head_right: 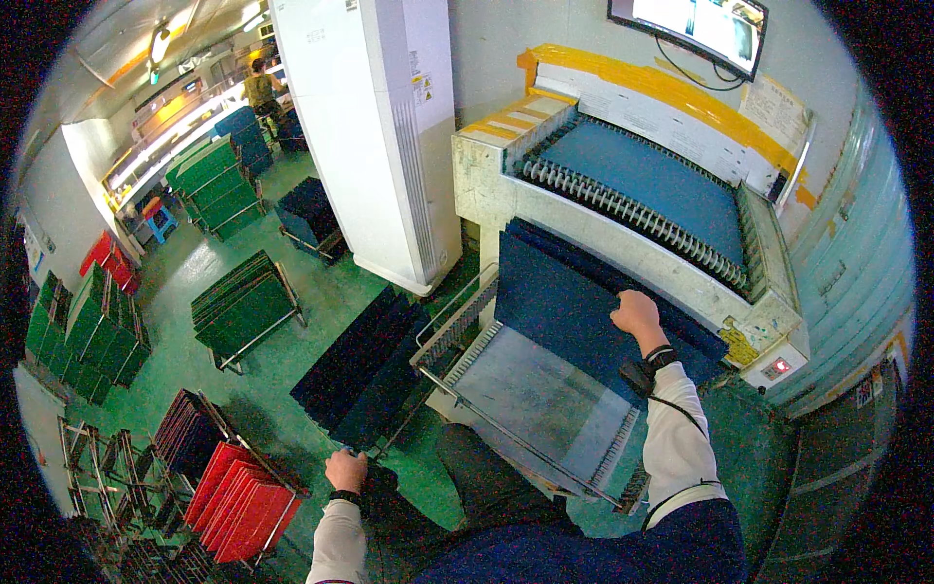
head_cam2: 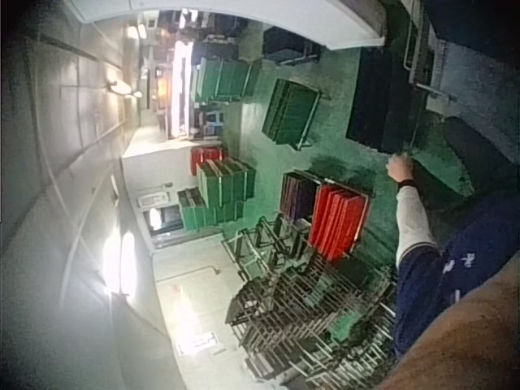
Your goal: Feeding thin blue rectangular panels from a storage rack into a processing machine and stacking them.
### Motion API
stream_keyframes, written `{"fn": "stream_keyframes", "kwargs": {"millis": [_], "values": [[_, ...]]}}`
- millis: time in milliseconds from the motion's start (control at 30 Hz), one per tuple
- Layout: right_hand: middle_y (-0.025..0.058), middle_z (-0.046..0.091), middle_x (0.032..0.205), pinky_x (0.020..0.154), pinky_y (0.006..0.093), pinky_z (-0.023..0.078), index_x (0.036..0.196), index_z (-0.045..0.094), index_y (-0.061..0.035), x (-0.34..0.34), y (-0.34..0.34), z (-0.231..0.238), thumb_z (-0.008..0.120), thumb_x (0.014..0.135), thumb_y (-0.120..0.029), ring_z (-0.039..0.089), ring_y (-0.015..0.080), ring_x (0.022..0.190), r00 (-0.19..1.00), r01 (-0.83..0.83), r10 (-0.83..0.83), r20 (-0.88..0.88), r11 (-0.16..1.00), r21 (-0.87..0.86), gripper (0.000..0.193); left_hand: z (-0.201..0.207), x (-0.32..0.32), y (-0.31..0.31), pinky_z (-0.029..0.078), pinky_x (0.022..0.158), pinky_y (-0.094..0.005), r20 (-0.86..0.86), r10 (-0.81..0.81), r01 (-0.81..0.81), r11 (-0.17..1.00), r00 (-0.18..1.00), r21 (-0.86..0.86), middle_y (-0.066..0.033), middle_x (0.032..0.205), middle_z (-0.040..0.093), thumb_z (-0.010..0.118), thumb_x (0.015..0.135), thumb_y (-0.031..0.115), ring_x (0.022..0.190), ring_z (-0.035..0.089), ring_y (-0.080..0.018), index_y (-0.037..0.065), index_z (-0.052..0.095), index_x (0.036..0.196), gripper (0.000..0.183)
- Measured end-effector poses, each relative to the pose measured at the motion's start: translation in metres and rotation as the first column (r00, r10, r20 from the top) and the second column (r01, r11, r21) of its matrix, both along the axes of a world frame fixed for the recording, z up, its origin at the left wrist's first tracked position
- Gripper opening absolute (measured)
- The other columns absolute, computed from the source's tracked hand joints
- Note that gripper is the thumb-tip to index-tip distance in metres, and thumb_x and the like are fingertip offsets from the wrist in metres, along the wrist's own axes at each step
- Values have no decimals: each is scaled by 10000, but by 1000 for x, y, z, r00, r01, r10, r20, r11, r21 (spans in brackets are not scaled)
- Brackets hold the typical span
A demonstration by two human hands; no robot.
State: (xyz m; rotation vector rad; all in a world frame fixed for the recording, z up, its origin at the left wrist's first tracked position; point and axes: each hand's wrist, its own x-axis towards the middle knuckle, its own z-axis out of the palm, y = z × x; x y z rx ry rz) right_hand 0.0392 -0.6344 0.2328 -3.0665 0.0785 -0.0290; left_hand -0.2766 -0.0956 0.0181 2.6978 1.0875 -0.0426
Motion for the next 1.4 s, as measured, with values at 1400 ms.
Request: {"fn": "stream_keyframes", "kwargs": {"millis": [1400], "values": [[186,680,1101,906,441,518,1133,684,-49,1,0,0,656,737,-195,649,343,1038,1000,3,-3,7,1000,-14,423,0,2,0,511,812,-468,-29,18,-18,1000,999,-12,-141,1007,684,677,756,363,978,616,-364,62,712,931,351]]}}
